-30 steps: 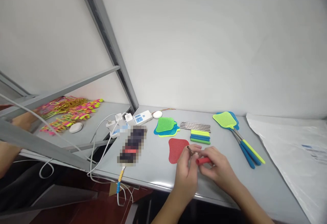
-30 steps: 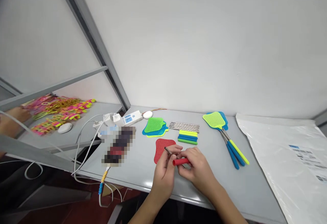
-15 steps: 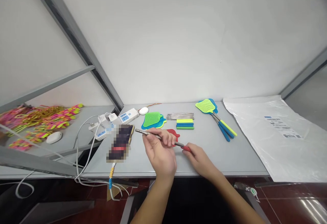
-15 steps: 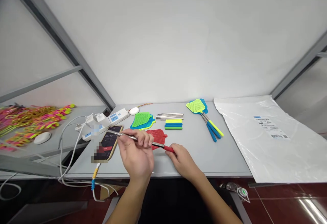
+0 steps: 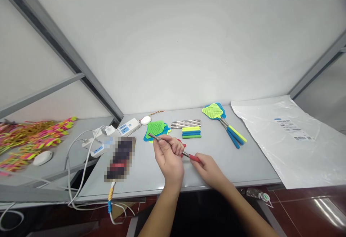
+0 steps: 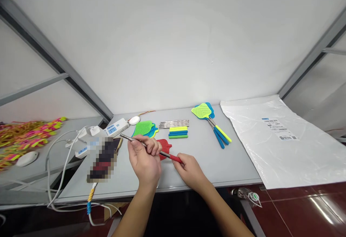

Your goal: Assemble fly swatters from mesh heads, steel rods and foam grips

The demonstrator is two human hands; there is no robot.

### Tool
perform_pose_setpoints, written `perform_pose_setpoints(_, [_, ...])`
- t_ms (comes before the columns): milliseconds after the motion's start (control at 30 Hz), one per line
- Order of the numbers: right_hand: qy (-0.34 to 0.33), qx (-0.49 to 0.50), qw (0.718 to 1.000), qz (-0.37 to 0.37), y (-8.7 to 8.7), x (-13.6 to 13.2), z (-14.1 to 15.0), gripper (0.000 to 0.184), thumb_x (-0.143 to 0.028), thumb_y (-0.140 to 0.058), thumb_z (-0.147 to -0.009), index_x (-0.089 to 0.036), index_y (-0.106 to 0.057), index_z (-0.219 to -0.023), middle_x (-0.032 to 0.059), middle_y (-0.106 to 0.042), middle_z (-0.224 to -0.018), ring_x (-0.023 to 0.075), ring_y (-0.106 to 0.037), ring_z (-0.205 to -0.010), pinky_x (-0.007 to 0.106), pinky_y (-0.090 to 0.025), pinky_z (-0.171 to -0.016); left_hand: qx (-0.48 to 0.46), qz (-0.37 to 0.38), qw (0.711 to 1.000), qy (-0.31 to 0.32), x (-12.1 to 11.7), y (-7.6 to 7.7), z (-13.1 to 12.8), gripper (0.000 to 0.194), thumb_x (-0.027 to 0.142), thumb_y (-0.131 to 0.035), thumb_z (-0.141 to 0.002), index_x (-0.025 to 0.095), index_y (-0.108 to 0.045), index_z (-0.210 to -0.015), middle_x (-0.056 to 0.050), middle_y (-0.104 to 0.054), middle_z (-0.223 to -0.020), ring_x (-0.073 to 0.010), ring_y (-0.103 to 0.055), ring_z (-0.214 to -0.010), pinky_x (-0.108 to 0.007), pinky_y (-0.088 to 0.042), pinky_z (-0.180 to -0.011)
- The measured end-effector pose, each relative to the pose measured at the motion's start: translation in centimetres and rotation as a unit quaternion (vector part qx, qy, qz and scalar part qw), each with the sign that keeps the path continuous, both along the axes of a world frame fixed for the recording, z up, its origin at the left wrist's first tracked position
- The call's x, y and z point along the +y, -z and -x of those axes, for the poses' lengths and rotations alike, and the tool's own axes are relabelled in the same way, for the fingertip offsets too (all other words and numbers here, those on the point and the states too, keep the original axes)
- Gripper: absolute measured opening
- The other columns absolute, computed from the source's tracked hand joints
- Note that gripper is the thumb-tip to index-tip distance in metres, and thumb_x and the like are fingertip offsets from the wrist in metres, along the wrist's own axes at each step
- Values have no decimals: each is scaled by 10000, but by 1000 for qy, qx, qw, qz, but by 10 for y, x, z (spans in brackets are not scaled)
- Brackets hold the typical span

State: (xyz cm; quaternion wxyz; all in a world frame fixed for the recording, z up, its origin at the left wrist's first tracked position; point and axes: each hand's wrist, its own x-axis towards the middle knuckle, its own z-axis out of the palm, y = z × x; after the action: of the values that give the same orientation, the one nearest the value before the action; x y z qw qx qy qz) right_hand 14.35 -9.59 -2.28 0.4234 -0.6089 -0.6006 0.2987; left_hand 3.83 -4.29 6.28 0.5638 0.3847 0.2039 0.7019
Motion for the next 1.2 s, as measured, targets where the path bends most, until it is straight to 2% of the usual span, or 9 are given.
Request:
perform_pose_setpoints(233, [17, 25, 1000, 5, 3, 2, -2, 293, -257, -451, -841, -212, -293, -599, -58, -324, -558, 102, -309, -543, 239, -242, -514, 10, 2, 1000, 27, 0, -2, -7, 238, 431, -475, -937, 211, -498, -850, 63, -315, -571, -60, -314, -482, -173, -304, -464])
perform_pose_setpoints(567, [21, 45, 999, 5, 3, 2, -2, 262, -237, -448, -799, -212, -296, -587, -56, -308, -555, 103, -301, -546, 239, -244, -511, 12, -1, 1000, 28, 0, -3, -9, 243, 433, -503, -924, 203, -510, -842, 62, -319, -572, -59, -324, -479, -175, -300, -455])
perform_pose_setpoints(833, [29, 41, 999, 21, 6, 5, -1, 258, -225, -442, -789, -209, -281, -588, -56, -318, -548, 100, -299, -535, 238, -224, -507, -24, 14, 999, 28, 2, -1, -6, 235, 408, -437, -958, 208, -504, -854, 62, -306, -571, -62, -313, -480, -185, -302, -469])
perform_pose_setpoints(1200, [40, 37, 998, 26, 10, 8, 0, 265, -196, -433, -794, -212, -258, -595, -59, -291, -553, 97, -279, -536, 242, -219, -508, -21, 14, 999, 39, 3, -2, -7, 238, 385, -407, -971, 205, -518, -863, 55, -323, -573, -72, -336, -490, -206, -321, -484])
